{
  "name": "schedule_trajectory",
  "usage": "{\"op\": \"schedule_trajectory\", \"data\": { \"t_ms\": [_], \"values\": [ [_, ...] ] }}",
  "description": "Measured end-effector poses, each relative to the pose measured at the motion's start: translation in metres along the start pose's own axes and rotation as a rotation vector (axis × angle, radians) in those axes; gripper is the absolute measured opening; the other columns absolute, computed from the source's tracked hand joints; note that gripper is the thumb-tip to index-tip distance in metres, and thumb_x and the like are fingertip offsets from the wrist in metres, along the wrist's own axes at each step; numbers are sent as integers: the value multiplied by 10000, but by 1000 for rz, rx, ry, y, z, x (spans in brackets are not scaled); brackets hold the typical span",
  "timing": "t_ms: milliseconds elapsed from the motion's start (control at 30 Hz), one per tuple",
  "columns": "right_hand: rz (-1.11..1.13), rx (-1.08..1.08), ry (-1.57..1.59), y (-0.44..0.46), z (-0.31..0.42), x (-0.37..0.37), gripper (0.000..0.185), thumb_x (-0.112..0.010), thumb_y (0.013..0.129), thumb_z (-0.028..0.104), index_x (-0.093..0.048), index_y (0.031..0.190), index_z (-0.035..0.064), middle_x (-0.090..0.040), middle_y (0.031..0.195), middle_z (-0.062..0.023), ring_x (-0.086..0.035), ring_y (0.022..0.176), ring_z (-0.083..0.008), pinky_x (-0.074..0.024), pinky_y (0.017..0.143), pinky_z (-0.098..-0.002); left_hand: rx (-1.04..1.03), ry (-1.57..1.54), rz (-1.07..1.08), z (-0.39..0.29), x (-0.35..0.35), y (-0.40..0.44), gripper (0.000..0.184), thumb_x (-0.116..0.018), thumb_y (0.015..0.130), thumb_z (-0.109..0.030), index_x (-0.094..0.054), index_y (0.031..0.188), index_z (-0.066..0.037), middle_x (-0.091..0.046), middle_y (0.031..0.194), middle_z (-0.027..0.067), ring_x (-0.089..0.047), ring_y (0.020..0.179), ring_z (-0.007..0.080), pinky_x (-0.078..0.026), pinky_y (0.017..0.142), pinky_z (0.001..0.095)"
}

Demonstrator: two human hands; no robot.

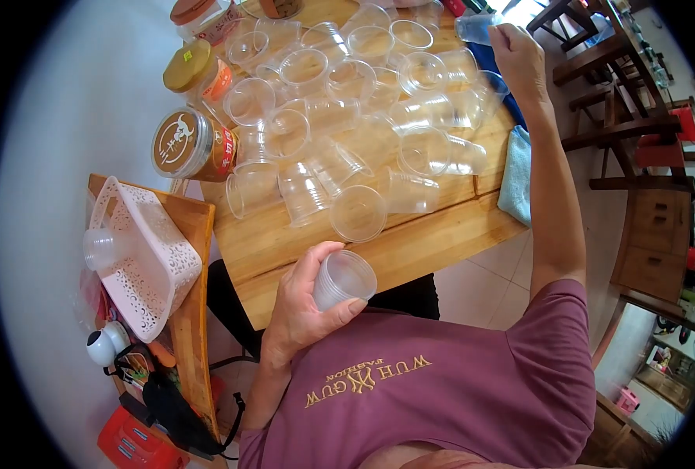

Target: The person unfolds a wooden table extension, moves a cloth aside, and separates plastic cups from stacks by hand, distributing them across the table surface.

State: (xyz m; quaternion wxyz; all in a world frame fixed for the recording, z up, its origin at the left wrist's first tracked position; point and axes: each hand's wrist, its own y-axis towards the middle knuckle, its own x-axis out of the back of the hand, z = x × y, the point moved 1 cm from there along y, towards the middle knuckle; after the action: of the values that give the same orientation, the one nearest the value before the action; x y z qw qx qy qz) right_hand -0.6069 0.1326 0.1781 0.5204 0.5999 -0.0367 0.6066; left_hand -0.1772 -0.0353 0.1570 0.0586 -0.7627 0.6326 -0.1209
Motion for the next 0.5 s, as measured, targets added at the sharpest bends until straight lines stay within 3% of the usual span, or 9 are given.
{"op": "schedule_trajectory", "data": {
  "t_ms": [33,100,267,333,367,433,500],
  "values": [
    [-11,-22,-3,2,-7,-8,330,-554,961,321,-693,1007,25,-696,996,-204,-664,912,-405,-519,840,-458,0,2,1,0,-1,0,797,-837,734,-357,-473,1346,0,-621,1124,92,-608,1035,176,-491,907,312],
    [6,-76,42,1,-13,-17,333,-551,959,323,-695,1009,27,-699,976,-211,-667,907,-412,-523,837,-457,-19,-14,-55,0,-1,-1,741,-835,726,-375,-532,1290,-3,-661,1090,144,-656,1019,270,-508,890,369],
    [-12,-193,91,-1,-20,-19,345,-555,949,328,-705,997,20,-721,908,-207,-697,882,-381,-541,831,-436,1,-52,-59,1,-3,1,745,-834,729,-385,-532,1293,-3,-659,1095,143,-655,1023,268,-508,890,364],
    [29,-347,254,-3,-11,-10,348,-573,943,326,-710,998,11,-740,885,-159,-723,861,-282,-559,806,-392,-7,-41,-59,-1,-4,3,747,-835,729,-388,-532,1293,-3,-658,1096,143,-655,1022,267,-508,892,361],
    [30,-347,254,-3,-11,-9,348,-573,943,326,-710,998,11,-740,885,-159,-723,861,-282,-559,806,-392,-11,-48,-52,-2,-5,4,751,-836,728,-388,-530,1296,-4,-657,1098,144,-655,1025,267,-508,892,359],
    [45,-376,264,-3,-12,-7,341,-586,945,321,-714,991,8,-749,902,-111,-723,856,-180,-566,775,-325,-14,-54,-44,-1,-6,4,755,-838,727,-388,-529,1299,-4,-656,1100,144,-654,1027,266,-508,893,358],
    [78,-296,119,-3,-23,-13,334,-589,969,340,-708,1059,41,-745,943,-98,-720,886,-182,-581,781,-322,-22,-37,-35,0,-6,4,777,-841,728,-395,-519,1316,-2,-654,1109,144,-650,1039,261,-506,902,354]
  ]
}}
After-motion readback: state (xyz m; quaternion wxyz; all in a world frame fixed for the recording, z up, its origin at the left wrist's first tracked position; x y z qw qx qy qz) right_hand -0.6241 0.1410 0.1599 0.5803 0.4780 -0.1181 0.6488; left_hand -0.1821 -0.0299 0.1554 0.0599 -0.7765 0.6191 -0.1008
